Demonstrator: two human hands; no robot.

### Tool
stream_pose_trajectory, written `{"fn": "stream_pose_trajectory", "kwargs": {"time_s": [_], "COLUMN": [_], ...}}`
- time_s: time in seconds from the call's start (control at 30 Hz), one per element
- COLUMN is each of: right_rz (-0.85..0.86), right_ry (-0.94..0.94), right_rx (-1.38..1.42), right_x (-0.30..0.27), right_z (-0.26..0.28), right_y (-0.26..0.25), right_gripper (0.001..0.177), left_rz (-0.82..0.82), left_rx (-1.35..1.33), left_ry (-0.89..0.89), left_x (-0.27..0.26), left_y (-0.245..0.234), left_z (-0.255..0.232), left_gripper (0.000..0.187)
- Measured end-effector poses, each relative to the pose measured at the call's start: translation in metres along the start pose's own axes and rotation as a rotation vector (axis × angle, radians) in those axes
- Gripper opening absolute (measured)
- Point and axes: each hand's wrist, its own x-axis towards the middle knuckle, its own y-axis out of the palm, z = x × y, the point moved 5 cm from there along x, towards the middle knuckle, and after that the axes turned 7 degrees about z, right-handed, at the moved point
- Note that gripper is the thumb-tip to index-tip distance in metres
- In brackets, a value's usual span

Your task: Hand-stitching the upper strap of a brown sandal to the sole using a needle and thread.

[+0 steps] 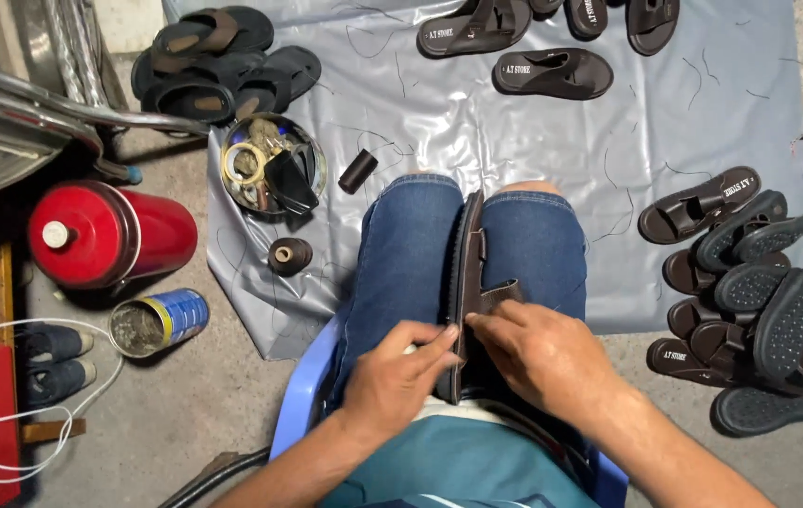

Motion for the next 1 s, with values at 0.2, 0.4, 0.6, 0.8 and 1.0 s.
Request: {"fn": "stream_pose_trajectory", "kwargs": {"time_s": [0.2,0.4,0.6,0.8,1.0], "right_rz": [0.057,0.02,-0.054,0.096,0.474], "right_ry": [-0.119,-0.149,-0.137,-0.031,0.415], "right_rx": [0.106,0.18,0.207,0.115,-0.152], "right_x": [-0.003,-0.001,-0.004,-0.009,-0.031], "right_z": [-0.006,-0.009,-0.006,-0.007,-0.046], "right_y": [-0.002,-0.001,-0.002,-0.006,-0.05], "right_gripper": [0.032,0.032,0.031,0.044,0.055], "left_rz": [0.468,0.365,0.325,0.648,0.677], "left_rx": [0.068,-1.233,-0.03,0.188,0.117], "left_ry": [-0.341,-0.347,-0.257,-0.192,-0.21], "left_x": [0.016,0.03,0.051,0.053,0.051], "left_y": [-0.045,-0.018,-0.028,-0.021,-0.021], "left_z": [0.025,-0.001,-0.009,-0.031,-0.023], "left_gripper": [0.02,0.013,0.02,0.051,0.042]}}
